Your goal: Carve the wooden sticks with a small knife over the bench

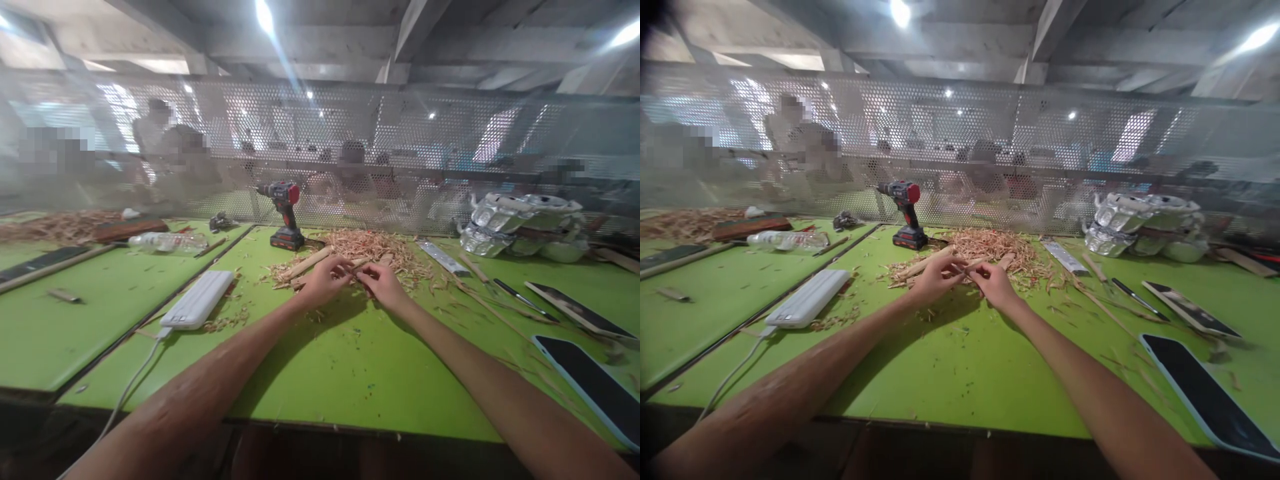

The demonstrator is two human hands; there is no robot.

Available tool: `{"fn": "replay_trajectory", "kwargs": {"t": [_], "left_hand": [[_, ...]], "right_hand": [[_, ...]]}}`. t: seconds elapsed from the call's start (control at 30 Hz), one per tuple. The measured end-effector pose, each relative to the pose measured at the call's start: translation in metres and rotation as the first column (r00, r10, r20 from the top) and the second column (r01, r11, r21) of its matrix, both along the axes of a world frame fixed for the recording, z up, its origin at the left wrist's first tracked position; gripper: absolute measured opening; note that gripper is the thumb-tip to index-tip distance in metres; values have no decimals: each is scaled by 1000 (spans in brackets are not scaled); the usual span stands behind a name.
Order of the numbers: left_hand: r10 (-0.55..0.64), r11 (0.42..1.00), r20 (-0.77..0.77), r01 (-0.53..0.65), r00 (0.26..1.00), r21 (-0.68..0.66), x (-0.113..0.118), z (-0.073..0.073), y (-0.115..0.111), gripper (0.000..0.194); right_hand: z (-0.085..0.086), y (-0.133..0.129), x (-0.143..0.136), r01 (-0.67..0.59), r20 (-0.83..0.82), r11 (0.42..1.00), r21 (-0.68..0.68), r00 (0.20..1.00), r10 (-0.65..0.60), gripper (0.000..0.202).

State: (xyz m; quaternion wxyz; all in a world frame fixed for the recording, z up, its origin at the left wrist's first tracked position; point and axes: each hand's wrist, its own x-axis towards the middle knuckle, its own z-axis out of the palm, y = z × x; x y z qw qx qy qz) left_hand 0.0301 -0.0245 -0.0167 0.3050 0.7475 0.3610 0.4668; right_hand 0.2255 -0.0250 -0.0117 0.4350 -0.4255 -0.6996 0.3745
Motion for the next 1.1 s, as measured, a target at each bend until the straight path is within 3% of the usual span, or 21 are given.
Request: {"fn": "replay_trajectory", "kwargs": {"t": [0.1,0.2,0.3,0.4,0.57,0.9,1.1], "left_hand": [[54,964,-114,-23,992,263,-1,-3,1,13],[101,942,-154,-45,983,333,-1,-4,2,11],[95,975,-127,-66,987,214,-1,-3,3,12],[41,999,-30,-41,999,-5,-1,-3,3,19],[-57,960,131,91,990,-264,-3,-5,5,30],[-79,932,237,156,968,-326,-4,-9,8,39],[-85,935,234,159,968,-316,-3,-9,6,32]], "right_hand": [[0,-1,-1,0,-6,1000,-5,1000,0,40],[2,-4,-2,-34,-30,999,-26,999,33,38],[4,-7,-2,-62,-59,997,-40,996,60,34],[4,-6,-2,-28,-87,999,-30,996,25,31],[2,-3,-3,24,-118,1000,-18,993,-26,28],[2,-2,-2,27,-177,997,-79,983,-41,26],[1,-8,-4,-13,-70,994,-109,998,6,31]]}}
